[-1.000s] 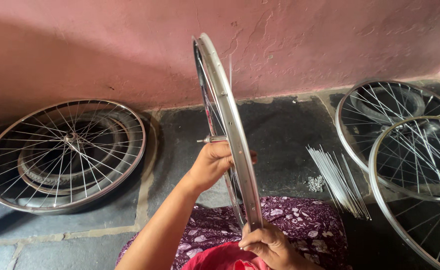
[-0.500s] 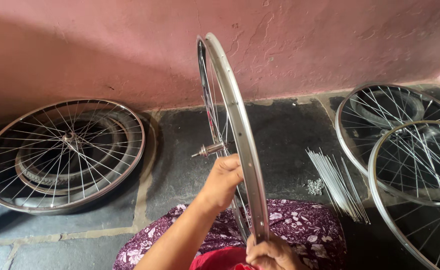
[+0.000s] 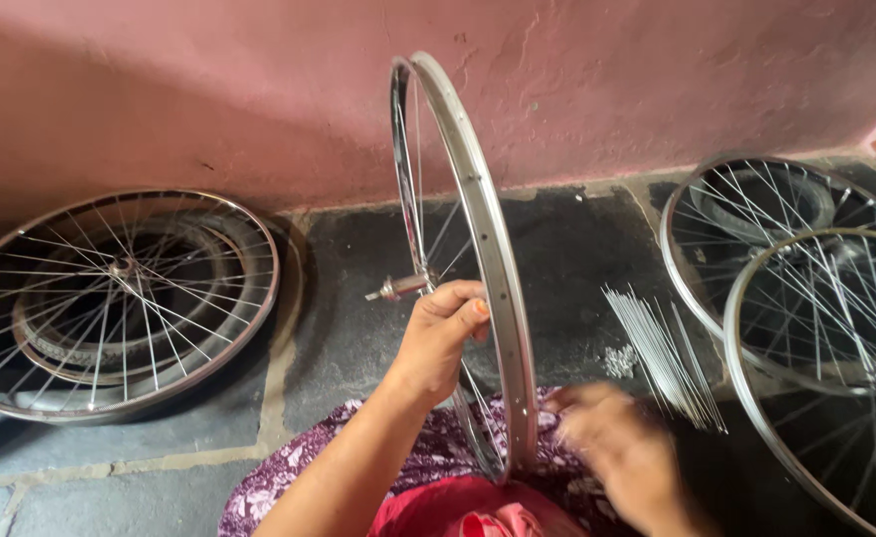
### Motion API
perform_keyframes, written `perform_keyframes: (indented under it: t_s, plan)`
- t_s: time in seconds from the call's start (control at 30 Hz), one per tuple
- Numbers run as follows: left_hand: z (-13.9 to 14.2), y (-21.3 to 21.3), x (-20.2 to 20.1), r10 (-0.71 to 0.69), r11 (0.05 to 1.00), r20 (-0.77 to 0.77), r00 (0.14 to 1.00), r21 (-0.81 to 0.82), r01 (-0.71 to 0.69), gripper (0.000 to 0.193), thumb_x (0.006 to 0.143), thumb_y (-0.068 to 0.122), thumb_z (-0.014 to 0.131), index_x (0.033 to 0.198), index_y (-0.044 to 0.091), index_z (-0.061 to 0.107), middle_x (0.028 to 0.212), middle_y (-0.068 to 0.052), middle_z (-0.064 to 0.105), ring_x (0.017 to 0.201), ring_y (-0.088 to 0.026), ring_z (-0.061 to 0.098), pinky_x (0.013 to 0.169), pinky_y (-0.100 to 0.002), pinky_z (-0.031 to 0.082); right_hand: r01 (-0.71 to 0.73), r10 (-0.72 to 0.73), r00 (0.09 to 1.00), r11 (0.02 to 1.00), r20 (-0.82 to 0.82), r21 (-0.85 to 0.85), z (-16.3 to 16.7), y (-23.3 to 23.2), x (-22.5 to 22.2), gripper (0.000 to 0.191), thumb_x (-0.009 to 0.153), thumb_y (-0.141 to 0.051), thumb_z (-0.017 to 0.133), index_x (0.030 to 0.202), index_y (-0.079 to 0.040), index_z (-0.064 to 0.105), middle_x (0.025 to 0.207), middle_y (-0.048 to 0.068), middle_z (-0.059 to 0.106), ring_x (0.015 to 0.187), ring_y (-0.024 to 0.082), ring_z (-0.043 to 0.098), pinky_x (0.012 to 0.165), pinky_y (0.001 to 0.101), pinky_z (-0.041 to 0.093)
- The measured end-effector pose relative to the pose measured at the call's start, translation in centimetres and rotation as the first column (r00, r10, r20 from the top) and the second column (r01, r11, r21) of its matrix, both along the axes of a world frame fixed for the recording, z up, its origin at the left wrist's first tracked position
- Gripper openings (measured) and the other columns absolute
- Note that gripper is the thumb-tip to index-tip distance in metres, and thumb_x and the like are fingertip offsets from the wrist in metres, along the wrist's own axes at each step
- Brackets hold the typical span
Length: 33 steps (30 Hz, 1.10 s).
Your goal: The person inserts bicycle spokes into the hub and rim of a bicycle wheel, threading them through the rim holes and adjusting their positions. The person works on one wheel at a time, handling multiple spokes and occasionally rotating the wheel to access different sections.
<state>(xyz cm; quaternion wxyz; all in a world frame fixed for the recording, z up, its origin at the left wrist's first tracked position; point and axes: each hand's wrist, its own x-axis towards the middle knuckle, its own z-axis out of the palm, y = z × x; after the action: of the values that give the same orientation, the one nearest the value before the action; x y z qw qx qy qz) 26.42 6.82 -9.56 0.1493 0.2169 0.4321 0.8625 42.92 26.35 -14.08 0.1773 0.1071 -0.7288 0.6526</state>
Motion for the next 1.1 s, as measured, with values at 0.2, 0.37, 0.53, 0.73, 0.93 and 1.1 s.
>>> perform_keyframes:
  t_s: [0.2, 0.37, 0.53, 0.73, 0.93, 1.1]
  plan:
    - [0.5, 0.8, 0.1, 0.049, 0.999, 0.038, 0.998, -0.013, -0.049, 0.018, 0.098, 0.020, 0.071, 0.103, 0.003, 0.073, 0.091, -0.001, 0.072, 0.084, -0.010, 0.064, 0.079, -0.028, 0.052, 0.366, -0.275, 0.894, 0.904, -0.354, 0.221, 8.1, -0.3, -3.0, 0.016, 0.090, 0.004, 0.070, 0.105, 0.000, 0.072, 0.099, 0.011, 0.076, 0.089, 0.015, 0.076, 0.075, 0.0236, 0.062]
    - [0.0, 0.1, 0.0, -0.006, 0.998, 0.042, 0.999, 0.066, 0.003, 0.015, 0.100, 0.019, 0.071, 0.103, 0.004, 0.072, 0.092, 0.000, 0.071, 0.084, -0.009, 0.063, 0.079, -0.029, 0.051, 0.429, -0.239, 0.846, 0.836, -0.476, 0.342, 12.2, -3.7, -4.9, 0.018, 0.089, 0.006, 0.071, 0.106, 0.002, 0.070, 0.102, 0.013, 0.075, 0.093, 0.016, 0.075, 0.078, 0.0251, 0.059]
    - [-0.4, 0.1, -0.1, -0.017, 0.994, 0.007, 1.000, 0.104, 0.017, 0.015, 0.100, 0.017, 0.072, 0.106, 0.004, 0.073, 0.097, -0.001, 0.073, 0.090, -0.009, 0.065, 0.086, -0.028, 0.051, 0.434, -0.216, 0.814, 0.843, -0.539, 0.317, 14.5, -5.6, -6.6, 0.015, 0.091, 0.005, 0.072, 0.106, 0.001, 0.068, 0.099, 0.011, 0.073, 0.089, 0.020, 0.075, 0.078, 0.0287, 0.060]
    - [-0.5, 0.5, -0.3, -0.037, 0.991, 0.016, 0.999, 0.132, 0.034, 0.015, 0.098, 0.016, 0.073, 0.107, 0.005, 0.074, 0.100, -0.002, 0.075, 0.093, -0.011, 0.066, 0.088, -0.029, 0.052, 0.505, -0.180, 0.789, 0.734, -0.587, 0.454, 16.2, -6.7, -7.1, 0.017, 0.086, 0.004, 0.075, 0.102, -0.001, 0.070, 0.105, 0.011, 0.065, 0.087, 0.024, 0.070, 0.074, 0.0337, 0.056]
    - [-0.5, 0.9, -0.2, -0.013, 0.995, 0.013, 1.000, 0.098, 0.012, 0.019, 0.098, 0.017, 0.074, 0.111, 0.003, 0.075, 0.098, -0.002, 0.074, 0.087, -0.010, 0.064, 0.081, -0.028, 0.051, 0.536, -0.175, 0.796, 0.648, -0.579, 0.541, 16.8, -7.2, -7.2, 0.020, 0.085, 0.007, 0.072, 0.104, 0.001, 0.069, 0.112, 0.012, 0.064, 0.089, 0.026, 0.068, 0.077, 0.0371, 0.055]
    - [0.0, 1.3, -0.1, 0.014, 0.996, 0.017, 1.000, 0.089, -0.016, 0.020, 0.097, 0.017, 0.073, 0.112, 0.003, 0.075, 0.098, -0.002, 0.074, 0.086, -0.010, 0.064, 0.080, -0.028, 0.052, 0.603, -0.114, 0.738, 0.553, -0.665, 0.575, 16.9, -7.1, -7.2, 0.025, 0.082, 0.007, 0.071, 0.106, 0.001, 0.067, 0.111, 0.012, 0.063, 0.099, 0.030, 0.067, 0.085, 0.0399, 0.054]
